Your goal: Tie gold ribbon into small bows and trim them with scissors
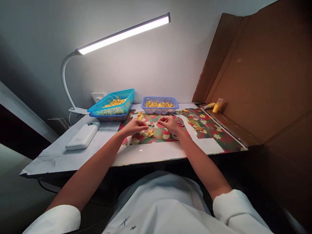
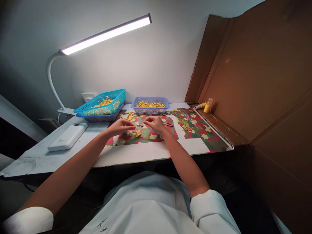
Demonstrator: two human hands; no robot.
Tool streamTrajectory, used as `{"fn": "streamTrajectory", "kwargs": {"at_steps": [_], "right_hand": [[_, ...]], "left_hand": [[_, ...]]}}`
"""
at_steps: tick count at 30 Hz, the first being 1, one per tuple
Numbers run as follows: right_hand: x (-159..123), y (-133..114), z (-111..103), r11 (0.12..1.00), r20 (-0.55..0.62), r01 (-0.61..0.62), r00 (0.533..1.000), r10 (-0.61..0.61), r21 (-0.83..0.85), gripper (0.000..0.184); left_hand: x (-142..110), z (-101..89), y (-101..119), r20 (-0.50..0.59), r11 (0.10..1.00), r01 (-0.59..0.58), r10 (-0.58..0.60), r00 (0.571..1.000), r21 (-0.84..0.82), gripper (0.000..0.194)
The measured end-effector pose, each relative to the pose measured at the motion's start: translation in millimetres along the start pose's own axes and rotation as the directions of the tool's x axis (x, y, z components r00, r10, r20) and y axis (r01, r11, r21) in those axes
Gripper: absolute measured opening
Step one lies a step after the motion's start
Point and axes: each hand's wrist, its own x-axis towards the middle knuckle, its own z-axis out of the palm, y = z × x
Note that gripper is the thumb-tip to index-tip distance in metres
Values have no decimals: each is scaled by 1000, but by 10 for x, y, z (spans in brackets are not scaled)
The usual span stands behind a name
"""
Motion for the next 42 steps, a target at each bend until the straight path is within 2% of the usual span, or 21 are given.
{"fn": "streamTrajectory", "kwargs": {"at_steps": [3, 7, 11, 20, 25, 28, 33, 42], "right_hand": [[4, 12, 9, 1000, -5, -3, 1000, 3, 17, 31], [13, 14, 50, 1000, -22, 15, 1000, -15, 3, 31], [20, 25, 82, 1000, -36, 17, 999, -17, -13, 31], [3, 21, 45, 999, -120, -4, 993, 9, 46, 31], [43, 96, -9, 997, -215, -31, 976, 47, 77, 36], [56, 125, -27, 994, -212, -31, 976, 53, 102, 37], [60, 125, 8, 996, -190, -13, 981, 29, 88, 38], [66, 145, -4, 996, -206, -24, 978, 42, 92, 39]], "left_hand": [[-43, -5, -52, -28, 998, 50, -49, 998, 40, 37], [-49, 64, -9, -88, 999, -25, 28, 996, 39, 37], [-41, 111, 38, -55, 992, -110, 113, 992, 53, 31], [-59, 90, -113, -26, 983, -157, 160, 987, 95, 31], [-38, 109, -169, 5, 981, -161, 162, 987, 108, 34], [-52, 82, -141, 1, 980, -158, 159, 987, 121, 33], [-57, 72, -51, -95, 990, -130, 135, 986, 59, 39], [-7, 145, -140, -80, 999, -42, 44, 996, 15, 34]]}}
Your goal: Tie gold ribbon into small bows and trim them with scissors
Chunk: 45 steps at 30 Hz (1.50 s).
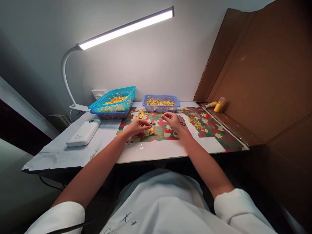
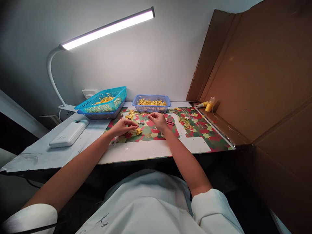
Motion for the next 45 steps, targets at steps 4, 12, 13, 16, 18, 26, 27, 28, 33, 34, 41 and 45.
{"fn": "streamTrajectory", "kwargs": {"at_steps": [4, 12, 13, 16, 18, 26, 27, 28, 33, 34, 41, 45], "right_hand": [[36, 54, -55, 1000, -42, -1, 999, 3, 30, 43], [135, 177, -166, 998, -95, -15, 995, 21, 59, 42], [137, 190, -184, 999, -93, -30, 995, 34, 43, 40], [109, 219, -226, 987, -41, -69, 997, 64, -146, 30], [65, 210, -214, 938, -16, -31, 1000, 27, -344, 22], [-101, -47, 222, 814, 362, 324, 920, -152, -482, 10], [-103, -65, 264, 801, 398, 331, 908, -127, -499, 9], [-102, -74, 294, 789, 417, 332, 903, -107, -517, 9], [-87, -55, 324, 765, 413, 312, 908, -67, -563, 12], [-88, -48, 323, 764, 409, 311, 910, -68, -565, 12], [-73, 6, 331, 812, 307, 307, 937, -167, -497, 12], [-28, 43, 304, 838, 206, 314, 947, -246, -446, 14]], "left_hand": [[-16, 12, -37, 3, 1000, 16, -16, 1000, 6, 34], [-43, 45, -60, -11, 1000, -16, 16, 1000, 27, 33], [-47, 48, -49, -26, 999, -20, 21, 999, 34, 33], [-52, 64, -24, -57, 999, -10, 12, 998, 37, 33], [-48, 77, -24, -54, 1000, -10, 11, 998, 17, 32], [-34, 79, -60, -69, 994, -98, 95, 993, -46, 30], [-32, 78, -67, -78, 993, -107, 103, 992, -45, 31], [-31, 78, -73, -83, 993, -112, 108, 991, -45, 32], [-35, 91, -52, -87, 992, -108, 102, 991, -65, 29], [-39, 93, -36, -86, 992, -107, 101, 991, -62, 29], [-62, 97, 6, -65, 994, -97, 93, 994, -56, 25], [-62, 113, -27, -33, 990, -78, 75, 997, -118, 26]]}}
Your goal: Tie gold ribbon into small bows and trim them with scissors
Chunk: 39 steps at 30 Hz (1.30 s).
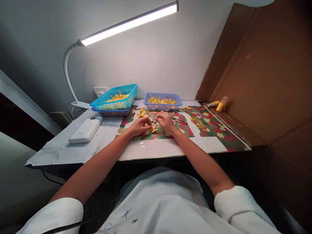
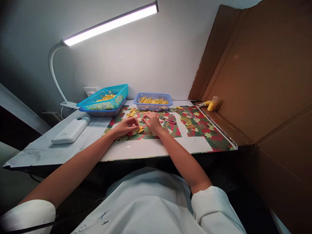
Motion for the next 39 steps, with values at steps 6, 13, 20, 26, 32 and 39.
{"fn": "streamTrajectory", "kwargs": {"at_steps": [6, 13, 20, 26, 32, 39], "right_hand": [[18, 28, -15, 1000, -39, -1, 999, 2, 22, 14], [16, 13, -21, 999, -86, 5, 996, -1, 48, 13], [16, 41, -63, 998, -174, -12, 984, 22, 55, 12], [29, 92, -99, 998, -211, -41, 976, 50, 46, 12], [29, 122, -121, 993, -190, -115, 976, 109, -19, 13], [-52, -76, -156, 982, -55, -37, 998, 27, -186, 24]], "left_hand": [[-2, 4, -17, -6, 1000, 9, -9, 1000, 1, 29], [14, 20, -53, -38, 1000, 7, -7, 999, -6, 28], [11, 47, -14, -31, 1000, -25, 26, 999, 19, 23], [9, 59, -20, -25, 1000, -14, 15, 1000, 11, 24], [6, 57, -3, -27, 1000, -16, 17, 1000, 25, 25], [-1, 51, 25, -27, 1000, -1, 1, 1000, 1, 25]]}}
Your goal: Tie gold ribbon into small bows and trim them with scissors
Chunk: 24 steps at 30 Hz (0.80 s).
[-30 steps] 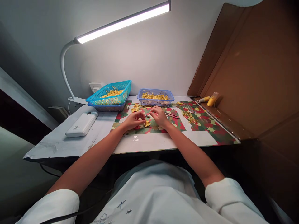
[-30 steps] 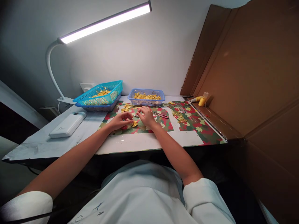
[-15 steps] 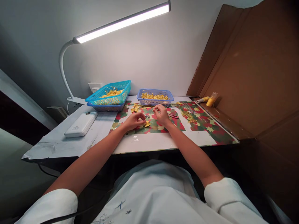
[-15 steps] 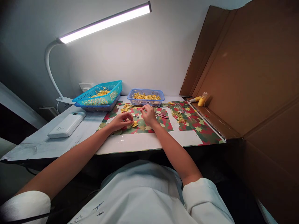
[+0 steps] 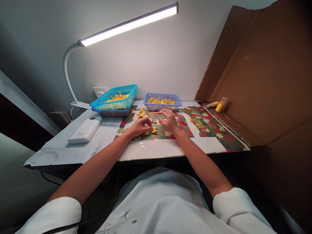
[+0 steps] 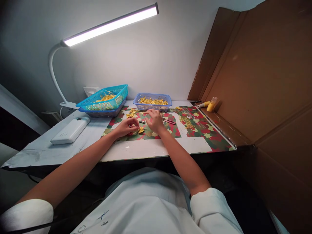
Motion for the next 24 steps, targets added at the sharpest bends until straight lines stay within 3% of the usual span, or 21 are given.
{"fn": "streamTrajectory", "kwargs": {"at_steps": [3, 5, 13, 24], "right_hand": [[-41, -60, 36, 991, 186, 129, 975, -121, -34, 18], [-56, -58, 68, 982, 240, 179, 957, -160, -60, 14], [-61, -37, 98, 975, 302, 202, 939, -164, -97, 10], [-60, -29, 120, 954, 276, 236, 944, -179, -187, 17]], "left_hand": [[-6, 1, -8, -4, 1000, 0, 0, 1000, -18, 27], [-10, 3, -16, -5, 1000, -2, 2, 1000, -26, 28], [-8, 0, -2, -23, 1000, -26, 27, 999, 10, 29], [6, 11, -49, 21, 1000, 13, -12, 1000, -18, 30]]}}
